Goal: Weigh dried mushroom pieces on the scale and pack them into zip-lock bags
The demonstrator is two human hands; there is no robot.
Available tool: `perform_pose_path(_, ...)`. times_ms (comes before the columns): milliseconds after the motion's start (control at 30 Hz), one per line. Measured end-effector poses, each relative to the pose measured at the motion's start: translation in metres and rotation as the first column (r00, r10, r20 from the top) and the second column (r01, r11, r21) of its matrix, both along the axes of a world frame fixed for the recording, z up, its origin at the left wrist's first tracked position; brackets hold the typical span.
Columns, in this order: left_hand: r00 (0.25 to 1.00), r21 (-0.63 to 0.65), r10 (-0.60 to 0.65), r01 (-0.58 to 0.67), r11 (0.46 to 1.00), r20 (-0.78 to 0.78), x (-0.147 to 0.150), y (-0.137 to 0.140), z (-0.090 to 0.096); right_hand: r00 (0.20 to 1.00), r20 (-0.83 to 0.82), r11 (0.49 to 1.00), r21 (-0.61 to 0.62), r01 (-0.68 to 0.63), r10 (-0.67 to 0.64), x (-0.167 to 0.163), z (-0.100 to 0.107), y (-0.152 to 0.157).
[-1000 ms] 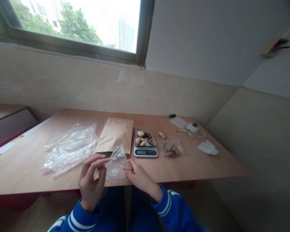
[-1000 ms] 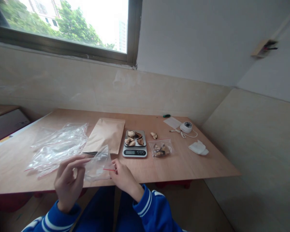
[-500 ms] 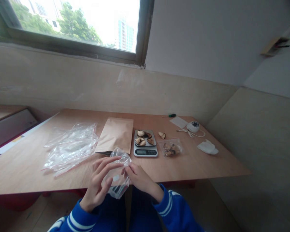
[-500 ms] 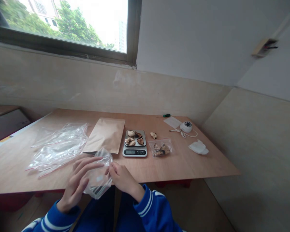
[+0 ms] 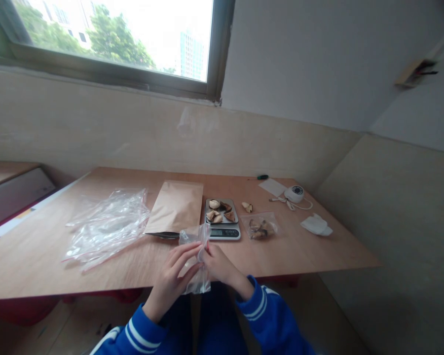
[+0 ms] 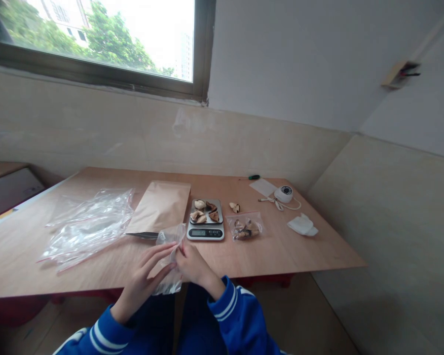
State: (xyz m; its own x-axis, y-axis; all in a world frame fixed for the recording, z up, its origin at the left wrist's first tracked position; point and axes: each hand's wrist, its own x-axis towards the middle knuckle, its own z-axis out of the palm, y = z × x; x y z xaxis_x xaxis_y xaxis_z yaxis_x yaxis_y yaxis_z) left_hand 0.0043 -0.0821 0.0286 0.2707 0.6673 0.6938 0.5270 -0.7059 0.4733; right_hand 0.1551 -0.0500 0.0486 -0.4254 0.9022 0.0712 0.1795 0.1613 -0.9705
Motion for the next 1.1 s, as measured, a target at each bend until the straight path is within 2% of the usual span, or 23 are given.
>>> perform_pose_path(100,0.994,-0.015,0.043,-0.042,0.999,0.103,0.001,0.003,-0.002,0.994,0.051,0.994,-0.039,-0.1,0.102,0.011,0.003,0.005)
perform_pose_path(167,0.974,-0.043,0.134,-0.128,0.991,0.182,-0.002,0.005,0.001,0.988,0.088,0.991,-0.036,-0.125,0.128,0.026,0.001,0.015)
perform_pose_path(200,0.955,-0.052,0.202,-0.195,0.979,0.217,-0.003,0.007,0.004,0.992,0.109,0.998,0.017,-0.058,0.056,0.034,-0.001,0.022)
perform_pose_path(233,0.928,-0.056,0.279,-0.274,0.96,0.247,-0.004,0.01,0.007,0.988,0.133,0.992,0.107,0.063,-0.077,0.042,-0.005,0.031)
perform_pose_path(267,0.898,-0.061,0.349,-0.346,0.936,0.269,-0.004,0.013,0.01,0.953,0.153,0.947,0.232,0.221,-0.26,0.051,-0.009,0.04)
perform_pose_path(300,0.87,-0.067,0.401,-0.4,0.914,0.287,-0.004,0.016,0.012,0.881,0.168,0.859,0.363,0.362,-0.442,0.058,-0.014,0.05)
perform_pose_path(333,0.85,-0.075,0.431,-0.429,0.9,0.303,-0.002,0.019,0.015,0.793,0.18,0.757,0.476,0.448,-0.582,0.064,-0.019,0.059)
perform_pose_path(367,0.839,-0.092,0.438,-0.433,0.897,0.322,0.0,0.022,0.016,0.708,0.195,0.668,0.564,0.486,-0.679,0.069,-0.025,0.068)
perform_pose_path(400,0.835,-0.115,0.429,-0.416,0.902,0.344,0.003,0.024,0.017,0.64,0.217,0.609,0.624,0.49,-0.737,0.073,-0.03,0.075)
perform_pose_path(467,0.83,-0.17,0.399,-0.362,0.917,0.389,0.01,0.028,0.016,0.562,0.257,0.56,0.681,0.471,-0.786,0.077,-0.04,0.085)
perform_pose_path(600,0.809,-0.249,0.385,-0.302,0.92,0.443,0.024,0.031,0.009,0.55,0.235,0.534,0.696,0.481,-0.802,0.078,-0.05,0.095)
perform_pose_path(767,0.813,-0.286,0.396,-0.294,0.912,0.427,0.031,0.029,0.003,0.539,0.21,0.526,0.656,0.541,-0.816,0.082,-0.051,0.104)
perform_pose_path(900,0.801,-0.306,0.404,-0.289,0.907,0.441,0.033,0.029,-0.001,0.541,0.276,0.574,0.633,0.52,-0.794,0.086,-0.052,0.108)
perform_pose_path(1000,0.788,-0.305,0.411,-0.295,0.906,0.458,0.035,0.029,-0.003,0.606,0.262,0.626,0.573,0.529,-0.751,0.087,-0.047,0.105)
perform_pose_path(1100,0.795,-0.318,0.402,-0.276,0.907,0.454,0.037,0.031,-0.005,0.678,0.163,0.645,0.525,0.556,-0.717,0.081,-0.03,0.096)
